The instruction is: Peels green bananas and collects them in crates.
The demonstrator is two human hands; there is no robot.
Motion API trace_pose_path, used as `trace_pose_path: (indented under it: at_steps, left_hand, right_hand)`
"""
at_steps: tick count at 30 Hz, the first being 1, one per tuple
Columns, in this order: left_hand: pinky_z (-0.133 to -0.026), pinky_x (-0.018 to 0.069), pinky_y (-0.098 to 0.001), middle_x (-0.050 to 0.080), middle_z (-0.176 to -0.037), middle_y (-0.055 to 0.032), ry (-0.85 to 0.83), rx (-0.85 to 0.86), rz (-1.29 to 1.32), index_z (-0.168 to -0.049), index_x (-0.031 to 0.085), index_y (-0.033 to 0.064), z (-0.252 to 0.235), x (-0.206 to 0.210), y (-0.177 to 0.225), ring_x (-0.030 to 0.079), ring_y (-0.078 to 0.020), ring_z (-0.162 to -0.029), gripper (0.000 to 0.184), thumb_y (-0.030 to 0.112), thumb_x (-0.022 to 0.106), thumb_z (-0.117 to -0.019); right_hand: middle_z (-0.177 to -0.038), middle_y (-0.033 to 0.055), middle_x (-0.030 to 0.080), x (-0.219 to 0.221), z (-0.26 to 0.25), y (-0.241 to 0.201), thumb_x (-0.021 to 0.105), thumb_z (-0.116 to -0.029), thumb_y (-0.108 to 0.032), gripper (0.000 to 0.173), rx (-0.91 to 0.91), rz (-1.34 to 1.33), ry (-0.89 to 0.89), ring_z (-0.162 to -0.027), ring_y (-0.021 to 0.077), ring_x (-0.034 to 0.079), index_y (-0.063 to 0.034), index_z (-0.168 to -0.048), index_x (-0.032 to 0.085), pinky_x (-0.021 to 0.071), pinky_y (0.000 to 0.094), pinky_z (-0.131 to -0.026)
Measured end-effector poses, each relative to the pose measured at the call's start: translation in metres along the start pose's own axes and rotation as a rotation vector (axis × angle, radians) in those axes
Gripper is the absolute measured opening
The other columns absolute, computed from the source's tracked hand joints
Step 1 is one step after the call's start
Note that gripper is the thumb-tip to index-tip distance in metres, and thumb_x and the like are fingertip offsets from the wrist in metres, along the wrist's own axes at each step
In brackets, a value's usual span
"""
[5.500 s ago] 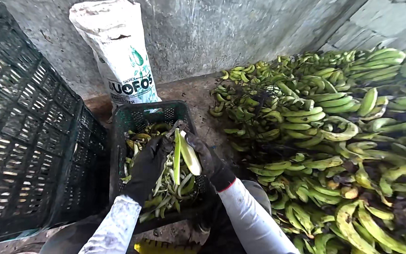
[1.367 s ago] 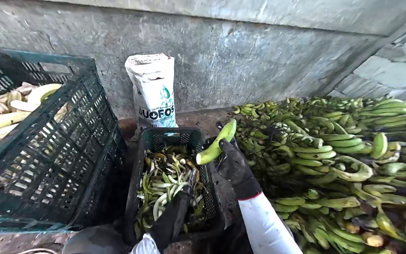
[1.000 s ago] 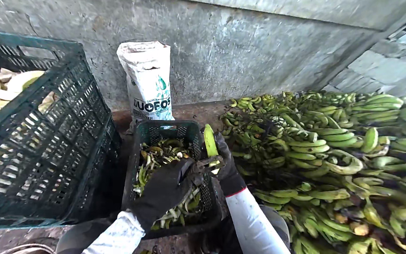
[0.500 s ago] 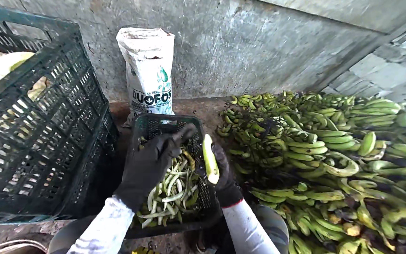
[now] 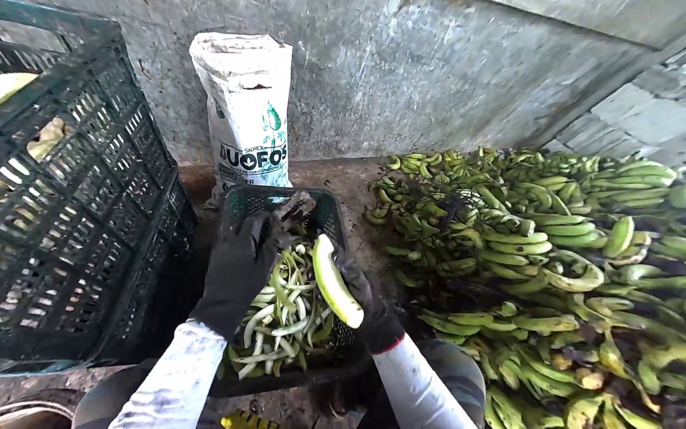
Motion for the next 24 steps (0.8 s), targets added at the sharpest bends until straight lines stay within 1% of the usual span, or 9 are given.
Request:
trace_pose_path:
  at_steps: [3, 7, 10, 11, 13, 15, 19, 21, 24]
  left_hand:
    - [-0.086, 0.0569, -0.0553, 0.069, -0.117, -0.0095, -0.111, 0.089, 0.134, -0.144, 0.055, 0.0220, 0.023, 0.006, 0.014, 0.069, -0.0257, -0.100, 0.063, 0.066, 0.045, -0.0996]
    - [-0.093, 0.0554, -0.0528, 0.069, -0.124, -0.0131, -0.174, 0.243, 0.131, -0.144, 0.058, 0.0170, 0.057, 0.018, 0.037, 0.068, -0.0287, -0.109, 0.071, 0.068, 0.046, -0.0976]
    - [-0.100, 0.0504, -0.0579, 0.066, -0.131, -0.0162, -0.219, 0.209, 0.068, -0.148, 0.056, 0.0196, 0.047, 0.017, 0.039, 0.064, -0.0353, -0.118, 0.068, 0.066, 0.048, -0.0984]
    - [-0.095, 0.0519, -0.0600, 0.067, -0.126, -0.0178, -0.176, 0.199, 0.043, -0.146, 0.057, 0.0188, 0.038, 0.017, 0.035, 0.066, -0.0373, -0.113, 0.065, 0.063, 0.049, -0.0988]
    - [-0.088, 0.0537, -0.0618, 0.070, -0.118, -0.0167, -0.083, 0.148, 0.022, -0.144, 0.058, 0.0193, 0.017, 0.018, 0.017, 0.068, -0.0363, -0.103, 0.054, 0.051, 0.052, -0.1012]
    - [-0.084, 0.0542, -0.0657, 0.070, -0.116, -0.0158, -0.041, 0.020, 0.035, -0.144, 0.056, 0.0212, 0.000, 0.012, -0.002, 0.070, -0.0361, -0.100, 0.047, 0.047, 0.052, -0.1041]
    - [-0.081, 0.0548, -0.0633, 0.070, -0.115, -0.0115, -0.050, -0.059, 0.097, -0.144, 0.054, 0.0265, 0.003, 0.004, -0.005, 0.069, -0.0313, -0.096, 0.055, 0.060, 0.050, -0.1009]
    - [-0.085, 0.0557, -0.0586, 0.070, -0.117, -0.0096, -0.091, 0.039, 0.084, -0.146, 0.054, 0.0258, 0.015, 0.015, 0.003, 0.069, -0.0278, -0.100, 0.062, 0.066, 0.046, -0.0993]
    - [-0.089, 0.0539, -0.0600, 0.070, -0.119, -0.0183, -0.013, 0.219, 0.019, -0.143, 0.060, 0.0154, 0.036, 0.027, 0.023, 0.069, -0.0374, -0.105, 0.068, 0.065, 0.045, -0.0982]
  right_hand:
    - [-0.100, 0.0016, 0.068, -0.009, -0.014, -0.012, 0.046, -0.1032, -0.033, 0.041, -0.158, 0.089, 0.262, -0.084, 0.0070, 0.067, -0.0063, -0.134, 0.051, 0.0598, 0.0260, -0.074]
    - [-0.113, 0.0027, 0.064, -0.014, -0.030, -0.029, 0.041, -0.1048, -0.042, 0.052, -0.377, 0.158, 0.530, -0.094, 0.0084, 0.065, -0.0123, -0.148, 0.041, 0.0578, 0.0299, -0.080]
    - [-0.104, -0.0023, 0.065, -0.012, -0.029, -0.027, 0.049, -0.1028, -0.042, 0.045, -0.249, -0.012, 0.354, -0.084, 0.0063, 0.066, -0.0228, -0.143, 0.045, 0.0582, 0.0269, -0.072]
    - [-0.095, -0.0018, 0.069, -0.011, -0.026, -0.020, 0.053, -0.1023, -0.038, 0.032, -0.156, -0.107, 0.227, -0.078, 0.0069, 0.067, -0.0204, -0.129, 0.055, 0.0589, 0.0267, -0.067]
    - [-0.092, 0.0020, 0.071, -0.009, -0.022, -0.005, 0.056, -0.0999, -0.029, 0.027, 0.002, -0.156, -0.033, -0.077, 0.0077, 0.068, -0.0100, -0.117, 0.064, 0.0589, 0.0255, -0.068]
    - [-0.106, -0.0026, 0.069, -0.003, -0.014, -0.006, 0.051, -0.1001, -0.027, 0.037, 0.074, 0.033, -0.175, -0.094, 0.0016, 0.064, -0.0068, -0.131, 0.057, 0.0548, 0.0210, -0.085]
    - [-0.112, 0.0052, 0.069, -0.006, -0.007, -0.011, 0.056, -0.0982, -0.035, 0.054, 0.024, 0.047, -0.037, -0.096, 0.0108, 0.068, -0.0070, -0.144, 0.048, 0.0588, 0.0307, -0.086]
    - [-0.106, 0.0080, 0.068, -0.012, -0.017, -0.011, 0.057, -0.0982, -0.037, 0.051, -0.061, -0.051, 0.069, -0.090, 0.0156, 0.069, -0.0131, -0.142, 0.047, 0.0600, 0.0358, -0.079]
    - [-0.094, 0.0028, 0.067, -0.004, -0.031, -0.023, 0.052, -0.1028, -0.037, 0.032, -0.174, -0.161, 0.269, -0.077, 0.0131, 0.068, -0.0200, -0.130, 0.053, 0.0599, 0.0335, -0.066]
Point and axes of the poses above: each hand's wrist, its own z-axis away from the middle knuckle, its own x-axis out of the palm, y = z × x, the point moved 2 cm from there along -z, towards the middle knuckle
